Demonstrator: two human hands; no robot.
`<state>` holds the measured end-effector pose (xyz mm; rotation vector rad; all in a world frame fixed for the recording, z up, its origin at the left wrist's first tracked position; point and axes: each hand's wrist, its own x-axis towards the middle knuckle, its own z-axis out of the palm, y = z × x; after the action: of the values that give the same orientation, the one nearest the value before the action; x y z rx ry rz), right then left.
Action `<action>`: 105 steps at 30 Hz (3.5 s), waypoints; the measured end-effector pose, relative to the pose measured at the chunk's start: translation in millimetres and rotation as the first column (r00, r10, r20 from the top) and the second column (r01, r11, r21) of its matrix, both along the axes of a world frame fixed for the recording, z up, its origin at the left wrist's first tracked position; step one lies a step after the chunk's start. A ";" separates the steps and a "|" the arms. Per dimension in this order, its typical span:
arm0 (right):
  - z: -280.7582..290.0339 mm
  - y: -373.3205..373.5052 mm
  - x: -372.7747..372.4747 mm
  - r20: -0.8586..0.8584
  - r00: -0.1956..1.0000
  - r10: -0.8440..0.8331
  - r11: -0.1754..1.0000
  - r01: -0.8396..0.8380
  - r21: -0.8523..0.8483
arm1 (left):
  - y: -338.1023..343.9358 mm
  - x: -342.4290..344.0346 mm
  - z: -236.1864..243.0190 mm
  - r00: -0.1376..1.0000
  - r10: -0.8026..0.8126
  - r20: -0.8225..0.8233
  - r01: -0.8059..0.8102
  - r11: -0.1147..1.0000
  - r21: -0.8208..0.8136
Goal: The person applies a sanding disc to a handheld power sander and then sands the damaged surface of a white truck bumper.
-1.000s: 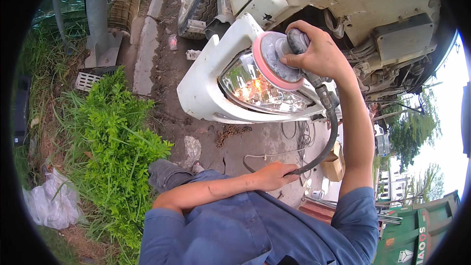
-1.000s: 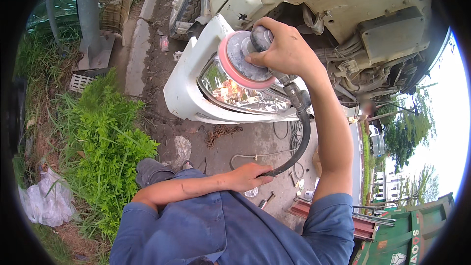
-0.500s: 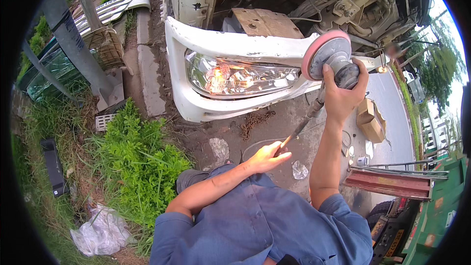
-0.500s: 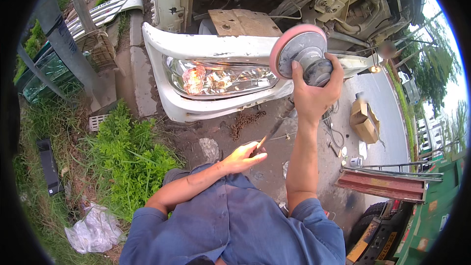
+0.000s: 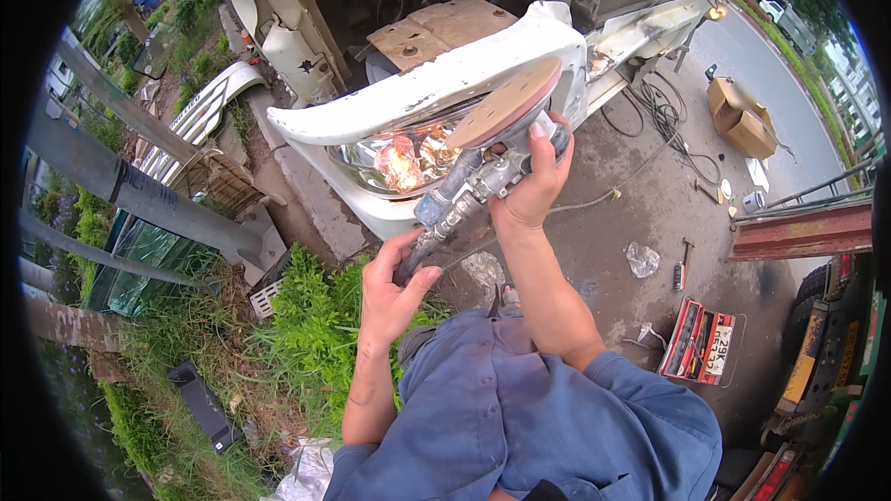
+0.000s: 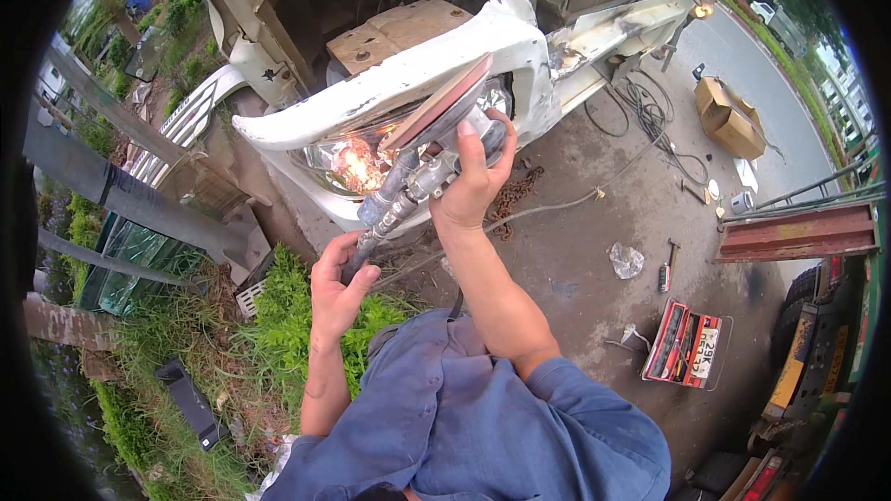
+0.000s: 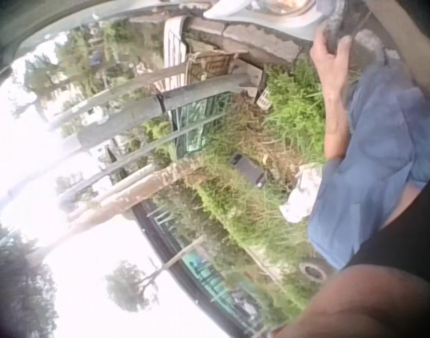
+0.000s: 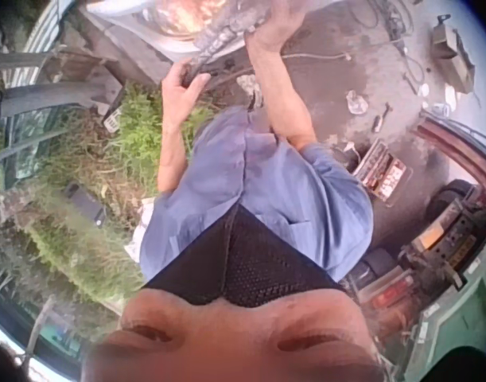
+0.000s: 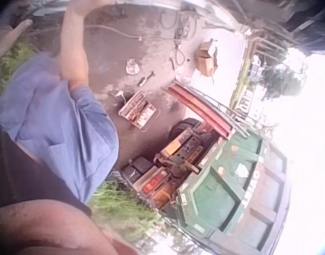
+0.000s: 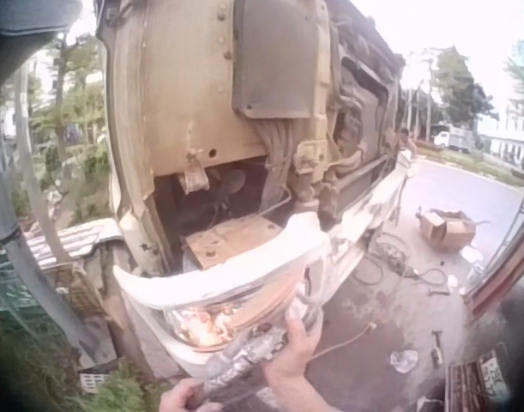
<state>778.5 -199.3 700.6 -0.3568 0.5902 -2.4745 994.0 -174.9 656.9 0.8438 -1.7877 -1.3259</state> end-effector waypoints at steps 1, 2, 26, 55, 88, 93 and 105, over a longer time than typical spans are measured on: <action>4.4 -2.0 9.7 -0.104 0.992 -0.066 0.995 0.073 0.070 | -3.3 -5.6 -1.7 1.000 0.003 0.011 -0.003 1.000 -0.001; 6.0 -4.1 12.3 -0.290 0.947 -0.136 0.975 0.180 0.128 | -8.0 -14.4 -9.1 0.999 0.044 -0.014 -0.044 0.999 -0.005; 58.5 -34.7 -55.8 -0.989 0.003 -0.150 0.684 0.722 -0.102 | -16.3 -193.4 -50.8 0.947 0.054 -0.315 0.049 0.949 0.310; -20.4 -32.8 136.6 -0.612 0.761 -0.216 0.922 0.366 0.129 | -73.1 69.8 -65.9 0.808 0.481 -0.341 -0.533 0.843 -0.074; 8.7 8.3 116.2 0.049 0.953 0.298 0.948 -0.301 0.101 | 11.2 79.9 38.4 0.630 0.773 -0.076 -0.684 0.505 -0.526; 9.7 9.5 110.4 0.097 0.928 0.359 0.928 -0.366 0.070 | 22.3 75.5 47.6 0.622 0.783 -0.028 -0.647 0.493 -0.582; 14.9 11.3 80.9 0.174 0.904 0.390 0.919 -0.393 -0.014 | 33.4 37.5 62.8 0.586 0.810 0.007 -0.633 0.463 -0.621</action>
<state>859.5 -188.0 715.6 -0.2215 0.4231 -2.0826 1031.5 -141.5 719.7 1.3079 -1.5630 -0.0538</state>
